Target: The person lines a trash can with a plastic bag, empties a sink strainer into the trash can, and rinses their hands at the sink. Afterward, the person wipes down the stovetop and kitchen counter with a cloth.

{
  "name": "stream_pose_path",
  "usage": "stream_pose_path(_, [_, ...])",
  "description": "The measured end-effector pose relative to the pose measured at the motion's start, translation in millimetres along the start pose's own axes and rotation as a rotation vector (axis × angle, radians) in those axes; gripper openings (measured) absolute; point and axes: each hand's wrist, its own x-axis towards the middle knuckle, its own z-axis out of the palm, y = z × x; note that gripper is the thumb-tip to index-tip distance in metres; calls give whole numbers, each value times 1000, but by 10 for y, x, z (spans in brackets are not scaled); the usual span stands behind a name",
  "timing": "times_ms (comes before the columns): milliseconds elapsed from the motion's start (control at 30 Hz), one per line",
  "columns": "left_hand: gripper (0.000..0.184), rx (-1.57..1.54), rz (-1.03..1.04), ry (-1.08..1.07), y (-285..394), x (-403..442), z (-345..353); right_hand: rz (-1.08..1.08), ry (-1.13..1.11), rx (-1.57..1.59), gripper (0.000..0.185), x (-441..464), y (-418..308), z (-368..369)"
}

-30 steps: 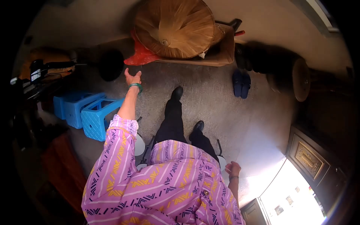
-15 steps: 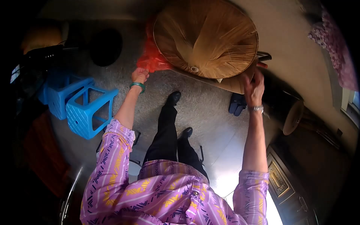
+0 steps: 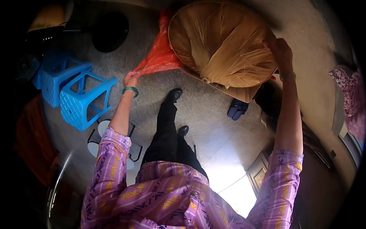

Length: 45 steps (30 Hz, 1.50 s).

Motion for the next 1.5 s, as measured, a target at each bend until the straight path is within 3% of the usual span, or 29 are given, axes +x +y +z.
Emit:
stream_pose_path(33, [15, 76, 204, 121, 67, -38, 52, 13, -49, -2, 30, -146, -1, -92])
stream_pose_path(67, [15, 71, 201, 118, 138, -65, 58, -103, -41, 78, 30, -287, 136, -130])
stream_pose_path(100, [12, 414, 599, 366, 648, -295, 74, -219, -34, 159, 31, -434, 310, -145])
stream_pose_path(133, [13, 763, 995, 611, 1038, -460, 133, -161, -70, 195, 31, -628, 384, -186])
stream_pose_path(167, [13, 763, 995, 607, 1196, -490, 237, -102, -106, 233, 31, -816, 479, -221])
stream_pose_path(233, [14, 444, 1056, 147, 1368, -517, 516, -90, -155, 273, 21, -1096, 866, -330])
stream_pose_path(300, [25, 307, 727, -241, 1496, -528, 849, -33, -130, 423, 28, -1386, 974, -374])
stream_pose_path(333, [25, 308, 731, -243, 1468, -411, 1035, 21, -108, 570, 36, -1485, 1014, -383])
stream_pose_path(400, [42, 382, 935, 102, 1251, -33, 1449, 50, -121, 604, 34, -1582, 1085, -370])
stream_pose_path(433, [42, 379, 941, 101, 1191, 115, 1596, 77, -142, 636, 31, -1597, 1144, -347])
stream_pose_path(467, [50, 394, 623, 16, 1127, 242, 1724, 152, -200, 575, 34, -1609, 1570, -338])
stream_pose_path(500, [58, 403, 304, -71, 1100, 306, 1820, 155, -145, 652, 34, -1645, 1494, -312])
stream_pose_path(533, [58, 401, 308, -79, 1219, 237, 1841, 162, -89, 726, 33, -1677, 1416, -288])
stream_pose_path(600, [56, 298, 47, -187, 1409, 103, 1896, 167, -67, 724, 33, -1694, 1543, -269])
stream_pose_path(633, [50, 401, 8, -294, 1248, 277, 1941, 164, -57, 724, 32, -1708, 1607, -259])
stream_pose_path(800, [39, 221, 334, -254, 1623, 93, 1793, 179, -35, 776, 33, -1715, 1696, -226])
stream_pose_path(867, [32, -688, 221, -524, 2104, -135, 1522, 106, -77, 715, 34, -1664, 1617, -245])
stream_pose_path(933, [31, -862, 156, -604, 2574, -406, 1162, 65, -122, 675, 35, -1619, 1688, -251])
stream_pose_path(1000, [38, -979, 213, -628, 2857, -676, 857, -10, -100, 624, 38, -1557, 1390, -332])
stream_pose_path(1067, [31, -965, 366, -607, 3096, -1005, 580, -14, -103, 417, 42, -1307, 1535, -309])
stream_pose_path(1133, [32, -928, 426, -597, 3045, -1043, 313, -147, -12, 457, 41, -982, 1215, -198])
stream_pose_path(1167, [34, -899, 463, -603, 3023, -1098, 163, -257, 181, 241, 39, -855, 1101, -164])
stream_pose_path(1200, [23, -937, 475, -614, 3041, -1254, 82, -360, 373, 25, 37, -730, 996, -131])
stream_pose_path(1233, [19, -935, 488, -599, 3032, -1412, 14, -382, 380, 39, 37, -686, 785, -191])
stream_pose_path(1300, [17, -953, 521, -581, 2983, -1726, -42, -593, 674, -41, 36, -698, 366, -328])
stream_pose_path(1367, [15, -931, 539, -619, 2865, -2088, -24, -353, 202, 545, 41, -841, 53, -215])
stream_pose_path(1400, [15, -902, 531, -602, 2753, -2477, 25, -155, -270, 874, 47, -1185, -524, -175])
stream_pose_path(1467, [19, -737, 510, -552, 2609, -2897, 73, -155, -489, 927, 51, -1496, -1002, 36])
stream_pose_path(1500, [22, -713, 520, -530, 2495, -3038, 89, -312, -447, 904, 48, -1504, -1105, 278])
